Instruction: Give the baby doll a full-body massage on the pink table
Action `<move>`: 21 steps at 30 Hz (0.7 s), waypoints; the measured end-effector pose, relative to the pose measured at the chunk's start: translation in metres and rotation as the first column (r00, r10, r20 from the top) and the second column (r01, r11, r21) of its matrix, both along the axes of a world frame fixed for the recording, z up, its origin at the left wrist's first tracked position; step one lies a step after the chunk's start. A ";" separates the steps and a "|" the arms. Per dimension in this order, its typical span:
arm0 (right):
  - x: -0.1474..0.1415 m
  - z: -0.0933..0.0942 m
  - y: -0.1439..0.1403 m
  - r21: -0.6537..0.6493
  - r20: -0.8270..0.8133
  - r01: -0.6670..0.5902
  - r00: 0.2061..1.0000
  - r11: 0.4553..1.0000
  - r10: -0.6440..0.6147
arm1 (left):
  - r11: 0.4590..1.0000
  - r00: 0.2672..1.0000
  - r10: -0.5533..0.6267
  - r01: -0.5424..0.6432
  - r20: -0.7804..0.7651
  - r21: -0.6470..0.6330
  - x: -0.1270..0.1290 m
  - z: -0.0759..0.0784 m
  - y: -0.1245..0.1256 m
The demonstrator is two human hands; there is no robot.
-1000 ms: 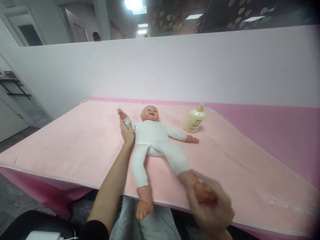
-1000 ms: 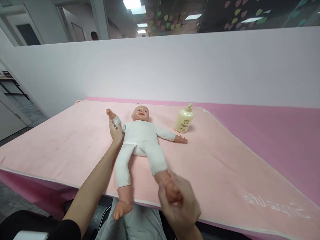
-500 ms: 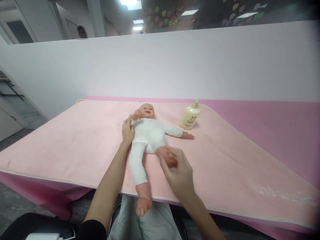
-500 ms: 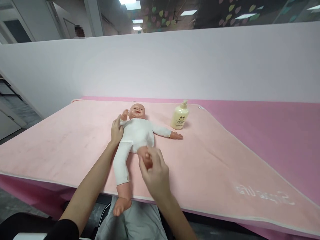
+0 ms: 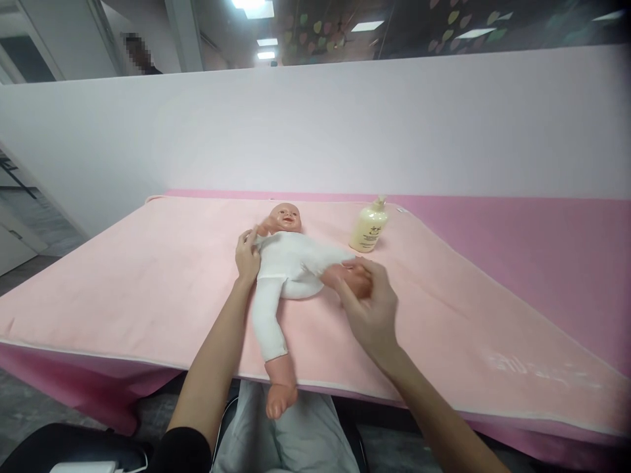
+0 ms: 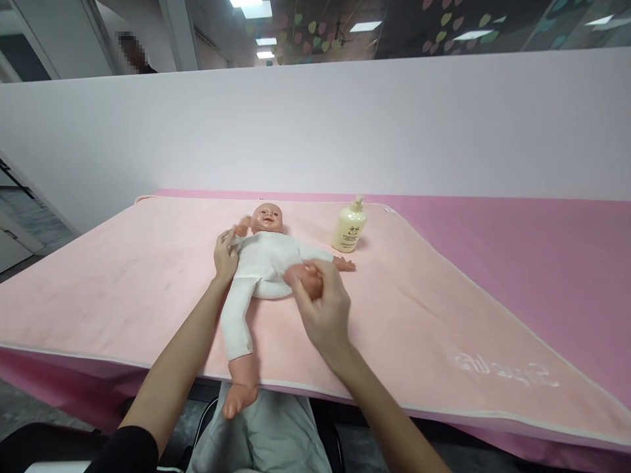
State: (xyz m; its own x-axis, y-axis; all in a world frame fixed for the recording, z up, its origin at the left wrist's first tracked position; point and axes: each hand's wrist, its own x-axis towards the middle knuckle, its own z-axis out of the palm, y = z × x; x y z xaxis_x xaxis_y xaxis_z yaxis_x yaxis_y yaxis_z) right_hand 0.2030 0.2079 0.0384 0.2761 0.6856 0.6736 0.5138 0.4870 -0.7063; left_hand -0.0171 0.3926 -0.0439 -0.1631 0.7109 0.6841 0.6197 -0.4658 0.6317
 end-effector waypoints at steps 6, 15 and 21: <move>-0.011 -0.006 0.063 -0.307 -0.250 -0.320 0.936 0.896 0.249 | 0.998 0.993 -0.068 0.068 -0.097 -0.001 0.000 -0.002 0.002; 0.002 -0.044 -0.062 0.102 0.184 0.090 0.977 0.991 -0.108 | 0.997 0.816 0.049 -0.003 0.576 -0.081 -0.012 -0.011 0.020; 0.008 -0.061 -0.089 -0.021 0.147 0.140 0.980 0.990 -0.136 | 0.985 0.725 0.167 -0.094 0.668 -0.145 -0.017 -0.011 0.021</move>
State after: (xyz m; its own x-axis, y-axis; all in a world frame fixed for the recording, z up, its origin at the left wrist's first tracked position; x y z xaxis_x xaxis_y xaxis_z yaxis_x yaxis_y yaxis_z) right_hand 0.2110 0.1193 -0.0227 0.2704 0.6690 0.6923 0.6726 0.3833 -0.6330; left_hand -0.0343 0.4138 -0.0547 -0.6518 0.7017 0.2876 0.0623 -0.3284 0.9425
